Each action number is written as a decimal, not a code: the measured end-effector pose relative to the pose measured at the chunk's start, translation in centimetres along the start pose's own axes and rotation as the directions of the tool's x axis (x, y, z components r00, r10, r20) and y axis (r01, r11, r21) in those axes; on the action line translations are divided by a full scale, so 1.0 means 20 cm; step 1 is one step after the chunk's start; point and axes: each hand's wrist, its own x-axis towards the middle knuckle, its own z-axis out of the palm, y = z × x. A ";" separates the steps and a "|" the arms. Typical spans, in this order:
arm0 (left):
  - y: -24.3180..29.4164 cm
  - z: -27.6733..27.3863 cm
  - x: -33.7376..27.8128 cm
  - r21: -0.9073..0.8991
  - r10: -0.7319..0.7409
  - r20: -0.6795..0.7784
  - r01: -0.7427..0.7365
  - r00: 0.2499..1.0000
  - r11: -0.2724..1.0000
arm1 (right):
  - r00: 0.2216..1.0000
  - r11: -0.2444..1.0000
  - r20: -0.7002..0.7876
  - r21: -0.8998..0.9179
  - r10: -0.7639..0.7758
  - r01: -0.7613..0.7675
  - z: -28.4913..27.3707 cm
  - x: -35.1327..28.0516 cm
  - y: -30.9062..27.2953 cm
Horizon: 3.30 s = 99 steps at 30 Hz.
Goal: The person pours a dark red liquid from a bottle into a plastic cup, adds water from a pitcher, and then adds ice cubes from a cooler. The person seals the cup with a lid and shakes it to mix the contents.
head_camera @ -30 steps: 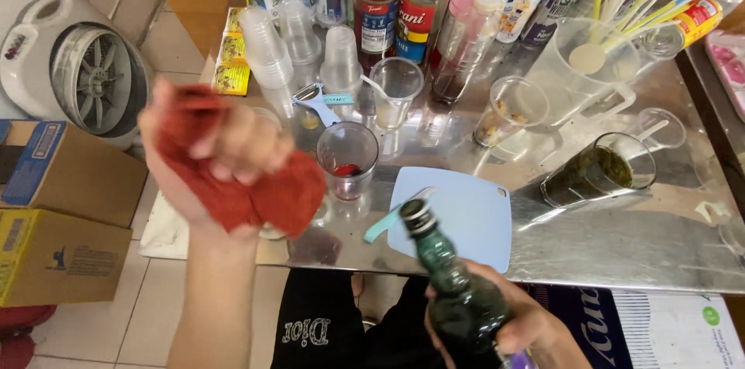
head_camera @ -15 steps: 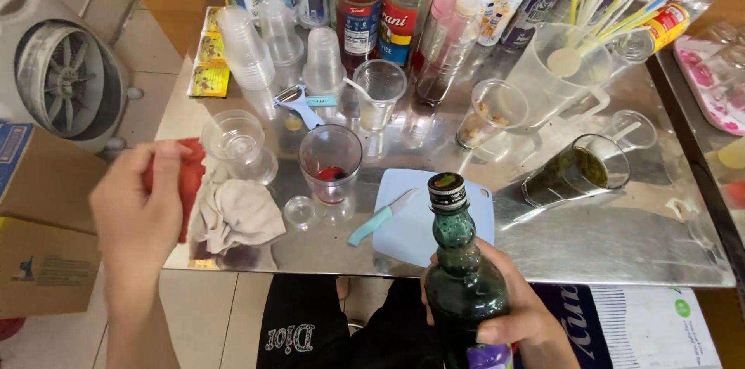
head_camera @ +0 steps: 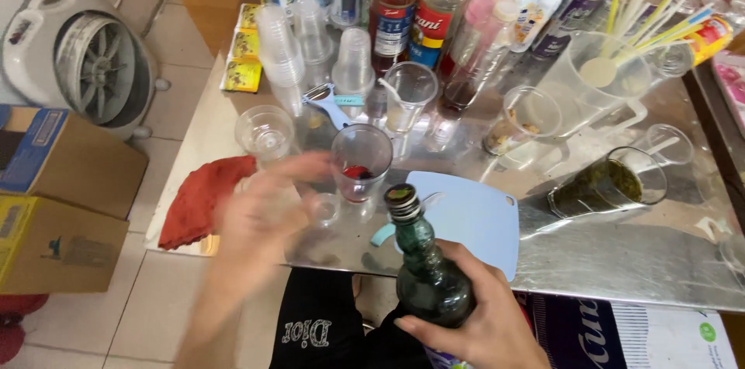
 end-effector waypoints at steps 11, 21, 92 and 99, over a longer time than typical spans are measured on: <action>-0.02 0.20 0.00 -0.564 0.010 0.326 0.186 0.945 0.804 | 0.993 0.991 0.104 0.128 -0.056 0.043 0.05 -0.01 -0.07; 0.01 0.22 0.00 -0.631 0.181 0.380 0.111 0.907 0.768 | 0.940 0.873 0.337 0.473 -0.054 -0.119 -0.01 -0.01 -0.01; -0.19 -0.34 -0.06 0.110 0.051 -0.580 0.016 0.813 0.994 | 0.879 0.741 -0.462 -0.631 -0.120 -0.230 -1.14 1.72 0.55; -0.53 -0.67 -0.22 0.725 0.277 -0.343 0.065 0.898 0.686 | 0.856 0.602 -0.514 -0.699 -0.046 -0.387 -1.19 1.69 0.67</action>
